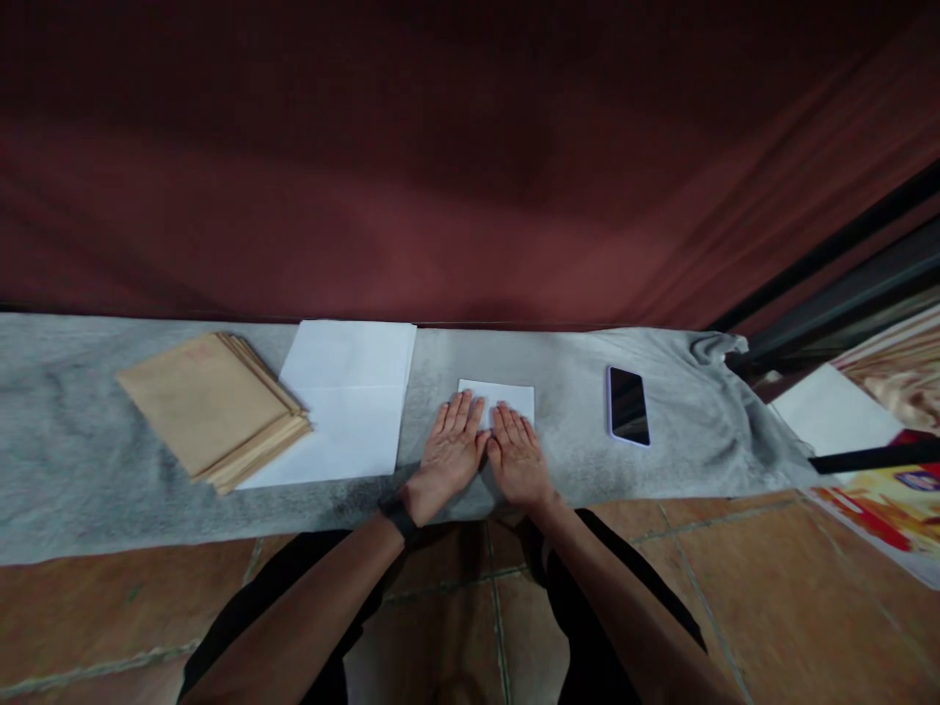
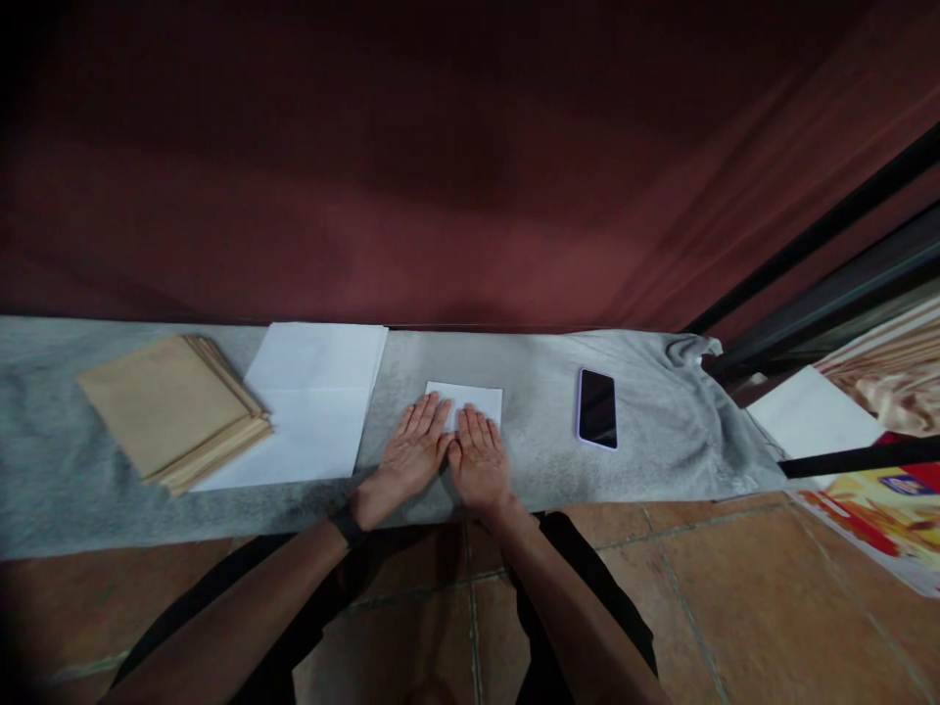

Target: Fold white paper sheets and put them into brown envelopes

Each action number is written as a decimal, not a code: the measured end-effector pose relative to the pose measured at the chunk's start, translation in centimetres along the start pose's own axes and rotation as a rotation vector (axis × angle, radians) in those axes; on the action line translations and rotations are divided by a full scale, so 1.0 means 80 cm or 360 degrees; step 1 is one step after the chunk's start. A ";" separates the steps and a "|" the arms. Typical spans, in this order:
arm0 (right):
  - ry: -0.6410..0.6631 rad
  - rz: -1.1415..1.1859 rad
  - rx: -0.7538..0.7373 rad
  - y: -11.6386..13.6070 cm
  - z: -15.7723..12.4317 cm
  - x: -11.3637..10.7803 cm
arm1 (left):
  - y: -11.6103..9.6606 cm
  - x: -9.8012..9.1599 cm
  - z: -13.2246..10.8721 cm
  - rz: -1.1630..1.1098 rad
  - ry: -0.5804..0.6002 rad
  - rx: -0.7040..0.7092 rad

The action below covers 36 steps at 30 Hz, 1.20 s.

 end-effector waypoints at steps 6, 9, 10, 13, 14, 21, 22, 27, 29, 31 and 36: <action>-0.0043 -0.0079 0.0093 -0.026 0.000 -0.005 | 0.004 -0.008 -0.003 0.0004 -0.0026 -0.0122; -0.0070 -0.0091 0.0113 -0.037 -0.002 -0.007 | 0.005 -0.009 -0.003 0.0046 -0.0001 -0.0184; -0.0075 -0.0098 0.0127 -0.040 -0.003 -0.008 | 0.006 -0.009 -0.003 0.0062 0.0010 -0.0197; -0.0086 -0.0130 0.0179 -0.049 -0.005 -0.010 | 0.006 -0.009 -0.004 0.0101 0.0032 -0.0211; -0.0090 -0.0140 0.0198 -0.052 -0.006 -0.011 | 0.006 -0.009 -0.004 0.0111 0.0035 -0.0210; -0.0100 -0.0187 0.0328 -0.066 -0.008 -0.019 | 0.008 -0.009 -0.004 0.0118 0.0028 -0.0216; -0.0106 -0.0189 0.0356 -0.068 -0.008 -0.021 | 0.009 -0.009 -0.004 0.0111 0.0030 -0.0218; -0.0134 -0.0083 0.0360 -0.056 0.005 -0.029 | 0.012 -0.010 -0.002 0.0063 -0.0003 -0.0236; -0.0091 0.0009 0.0292 -0.041 0.014 -0.025 | 0.006 -0.014 0.001 0.0039 -0.0041 -0.0177; -0.0022 0.0105 0.0226 -0.024 0.022 -0.018 | -0.005 -0.016 0.005 0.0018 -0.0060 -0.0062; 0.0076 0.0240 0.0138 0.002 0.038 -0.002 | -0.019 -0.005 0.017 0.0030 0.0017 0.0125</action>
Point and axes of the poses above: each hand's wrist, its own z-axis towards the middle knuckle, its own x-axis out of the palm, y = z × x, the point moved 10 cm from there along z, towards the middle knuckle, and after that the axes turned 5 degrees about z, right-handed, at the moved point
